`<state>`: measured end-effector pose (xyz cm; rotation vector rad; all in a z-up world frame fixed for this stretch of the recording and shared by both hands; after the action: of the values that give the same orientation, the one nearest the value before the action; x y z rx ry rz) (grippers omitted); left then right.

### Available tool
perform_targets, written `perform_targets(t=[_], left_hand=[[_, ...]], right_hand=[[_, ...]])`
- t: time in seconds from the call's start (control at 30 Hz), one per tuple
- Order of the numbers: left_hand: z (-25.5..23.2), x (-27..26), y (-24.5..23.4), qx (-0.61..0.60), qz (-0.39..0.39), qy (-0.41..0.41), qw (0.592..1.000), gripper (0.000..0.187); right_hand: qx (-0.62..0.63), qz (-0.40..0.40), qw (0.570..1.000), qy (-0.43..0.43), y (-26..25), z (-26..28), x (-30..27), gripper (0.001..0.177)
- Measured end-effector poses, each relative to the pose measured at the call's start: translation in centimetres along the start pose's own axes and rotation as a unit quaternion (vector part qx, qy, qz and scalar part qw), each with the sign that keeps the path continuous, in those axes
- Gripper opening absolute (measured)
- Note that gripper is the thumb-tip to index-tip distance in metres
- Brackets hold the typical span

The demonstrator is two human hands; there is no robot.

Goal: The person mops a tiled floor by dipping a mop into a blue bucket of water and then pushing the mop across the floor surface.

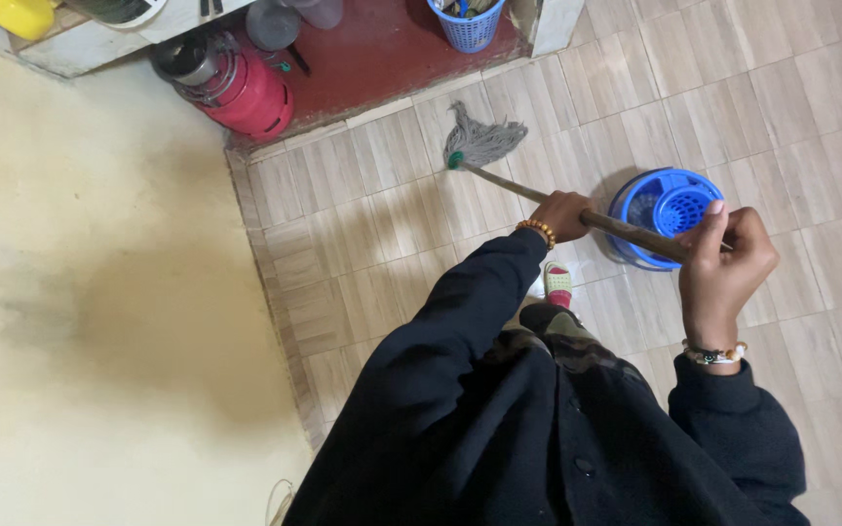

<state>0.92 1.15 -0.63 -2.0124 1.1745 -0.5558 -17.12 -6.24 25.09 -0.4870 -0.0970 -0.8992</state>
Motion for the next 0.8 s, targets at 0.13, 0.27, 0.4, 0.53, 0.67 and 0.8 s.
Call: perform_targets(t=[0.13, 0.27, 0.4, 0.53, 0.67, 0.8], left_hand=[[0.8, -2.0, -0.5, -0.017, -0.033, -0.009, 0.999, 0.011], [1.7, -3.9, -1.3, -0.042, -0.062, -0.004, 0.997, 0.012], [3.6, -5.1, -0.8, -0.036, -0.089, -0.009, 0.995, 0.014], [5.6, -6.0, -0.7, -0.030, -0.107, -0.050, 0.993, 0.015], [6.9, -6.6, -0.9, -0.002, -0.133, -0.092, 0.987, 0.018], [7.3, -7.2, -1.2, 0.010, -0.130, -0.130, 0.983, 0.024]], right_hand=[[0.048, 0.006, 0.997, 0.053, 0.8, -1.5, -1.0, 0.047], [0.096, 0.035, 0.991, 0.091, 1.9, -3.4, -1.5, 0.040], [0.123, 0.061, 0.984, 0.115, 3.6, -5.5, -1.5, 0.040], [0.081, 0.093, 0.986, 0.112, 5.4, -6.7, -1.3, 0.038], [0.075, 0.138, 0.980, 0.123, 7.3, -8.0, -0.4, 0.041], [0.083, 0.176, 0.975, 0.103, 8.4, -8.5, 0.6, 0.043]])
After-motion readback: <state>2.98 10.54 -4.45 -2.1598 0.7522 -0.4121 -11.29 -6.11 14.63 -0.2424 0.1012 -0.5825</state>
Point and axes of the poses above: each hand's wrist, its own x-axis towards the middle knuckle, its own y-axis out of the palm, z = x × y, the point moved 1 cm from there along x, towards the middle knuckle, and after that the axes turned 1 degree about -z, right-handed, at the moved point
